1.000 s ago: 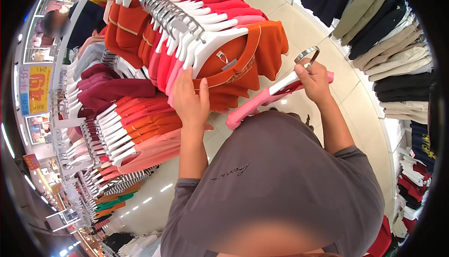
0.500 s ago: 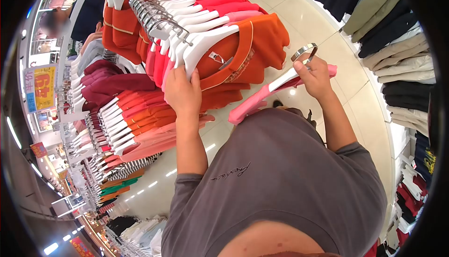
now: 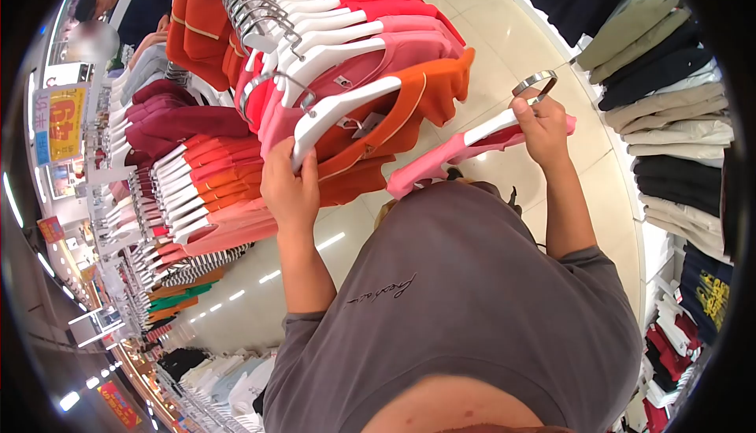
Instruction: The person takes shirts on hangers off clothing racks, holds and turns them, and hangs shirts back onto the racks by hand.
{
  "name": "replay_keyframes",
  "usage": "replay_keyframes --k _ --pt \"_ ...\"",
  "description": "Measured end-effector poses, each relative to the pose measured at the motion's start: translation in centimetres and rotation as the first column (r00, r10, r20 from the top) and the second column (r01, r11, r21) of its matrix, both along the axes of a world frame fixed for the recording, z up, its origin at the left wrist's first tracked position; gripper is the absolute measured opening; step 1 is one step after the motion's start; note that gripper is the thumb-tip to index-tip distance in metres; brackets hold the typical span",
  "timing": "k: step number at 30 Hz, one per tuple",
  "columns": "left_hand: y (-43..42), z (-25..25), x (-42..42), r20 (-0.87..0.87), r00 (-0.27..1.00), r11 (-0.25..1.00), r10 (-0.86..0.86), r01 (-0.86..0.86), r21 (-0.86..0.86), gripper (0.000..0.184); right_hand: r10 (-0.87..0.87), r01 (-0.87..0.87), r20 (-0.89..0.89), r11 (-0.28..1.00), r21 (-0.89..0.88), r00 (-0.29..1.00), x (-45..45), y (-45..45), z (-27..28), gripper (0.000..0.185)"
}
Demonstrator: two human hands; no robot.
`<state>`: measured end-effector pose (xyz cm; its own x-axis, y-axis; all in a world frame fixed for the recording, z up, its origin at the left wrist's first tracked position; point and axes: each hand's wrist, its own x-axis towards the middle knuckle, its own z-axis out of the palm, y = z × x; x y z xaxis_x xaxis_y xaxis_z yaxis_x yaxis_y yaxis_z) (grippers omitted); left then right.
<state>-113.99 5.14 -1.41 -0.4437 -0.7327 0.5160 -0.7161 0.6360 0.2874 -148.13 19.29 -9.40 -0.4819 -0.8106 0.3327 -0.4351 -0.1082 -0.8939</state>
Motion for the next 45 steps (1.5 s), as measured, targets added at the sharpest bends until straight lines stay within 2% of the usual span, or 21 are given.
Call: replay_keyframes --k 1,4,7,8,9,11,12,15,17,20,22,25,29,33,35,38,41,42,45 --pt "0.6 -0.4 0.5 0.0 1.0 1.0 0.012 -0.012 0.003 0.028 0.012 -0.012 0.0 1.0 0.003 1.0 -0.2 -0.1 0.0 0.044" --pt "2.5 -1.9 2.1 -0.01 0.999 0.986 0.031 -0.029 0.163 0.034 0.053 -0.053 -0.001 0.998 0.036 0.999 -0.4 -0.5 0.3 0.045" --pt "4.5 -3.3 3.8 0.039 0.995 0.946 0.089 -0.097 0.308 0.028 0.075 -0.075 -0.012 0.996 0.041 0.997 -0.3 -1.3 0.4 0.045" --pt "5.1 -4.0 4.7 0.084 0.987 0.904 0.135 -0.157 0.397 0.023 0.085 -0.085 0.001 0.995 0.054 0.996 -0.2 -1.6 0.5 0.045" --pt "5.6 -4.3 5.1 0.164 0.974 0.888 0.158 -0.213 0.408 0.019 0.094 -0.095 0.011 0.993 0.066 0.995 -0.1 -1.9 0.6 0.046" --pt "6.6 -5.2 6.3 0.167 0.967 0.859 0.195 -0.25 0.447 0.017 0.13 -0.129 -0.005 0.99 0.056 0.992 0.0 -2.6 0.5 0.046" --pt "6.9 -5.6 6.9 0.167 0.953 0.765 0.255 -0.304 0.568 0.016 0.151 -0.15 -0.018 0.987 0.049 0.988 0.1 -2.9 0.5 0.046" --pt "7.7 -7.0 9.2 0.19 0.939 0.683 0.288 -0.34 0.646 0.016 0.18 -0.178 -0.057 0.983 0.035 0.982 0.8 -3.9 1.5 0.046" --pt "8.2 -7.3 10.3 0.214 0.932 0.682 0.293 -0.361 0.636 0.018 0.183 -0.181 -0.047 0.983 0.043 0.982 1.4 -4.9 2.3 0.047" --pt "9.0 -7.8 12.4 0.281 0.928 0.743 0.243 -0.365 0.561 0.018 0.176 -0.172 -0.049 0.982 0.076 0.983 2.4 -6.5 3.5 0.049" --pt "9.4 -6.5 12.6 0.355 0.883 0.551 0.307 -0.469 0.69 0.024 0.176 -0.174 -0.021 0.982 0.067 0.984 3.6 -8.0 4.3 0.051" --pt "10.1 -6.2 14.1 0.401 0.859 0.501 0.32 -0.512 0.697 0.024 0.169 -0.166 -0.056 0.984 0.059 0.984 5.2 -10.5 5.3 0.051" --pt "11.2 -5.8 15.4 0.366 0.852 0.439 0.373 -0.51 0.74 0.022 0.181 -0.179 -0.092 0.983 0.027 0.979 7.8 -13.4 8.0 0.051" --pt "11.9 -6.8 17.2 0.41 0.843 0.438 0.347 -0.533 0.724 0.022 0.179 -0.178 -0.041 0.984 0.016 0.983 10.2 -16.0 10.3 0.053" --pt "12.3 -8.4 18.6 0.419 0.846 0.487 0.331 -0.533 0.692 0.021 0.193 -0.194 -0.042 0.981 -0.011 0.98 10.9 -17.5 10.2 0.057" --pt "12.7 -9.4 19.6 0.391 0.851 0.49 0.351 -0.522 0.698 0.021 0.191 -0.187 -0.112 0.981 0.044 0.975 11.8 -18.7 10.7 0.068" --pt "13.1 -9.9 20.2 0.372 0.864 0.559 0.338 -0.502 0.66 0.017 0.197 -0.188 -0.158 0.98 0.072 0.968 12.4 -19.5 10.0 0.071" --pt "13.3 -10.0 20.3 0.375 0.864 0.558 0.337 -0.504 0.66 0.017 0.217 -0.189 -0.204 0.971 0.149 0.955 12.6 -19.1 10.6 0.074" --pt "13.4 -9.9 20.2 0.381 0.859 0.537 0.343 -0.512 0.67 0.017 0.137 -0.108 -0.274 0.987 0.119 0.952 13.0 -19.5 9.6 0.073"
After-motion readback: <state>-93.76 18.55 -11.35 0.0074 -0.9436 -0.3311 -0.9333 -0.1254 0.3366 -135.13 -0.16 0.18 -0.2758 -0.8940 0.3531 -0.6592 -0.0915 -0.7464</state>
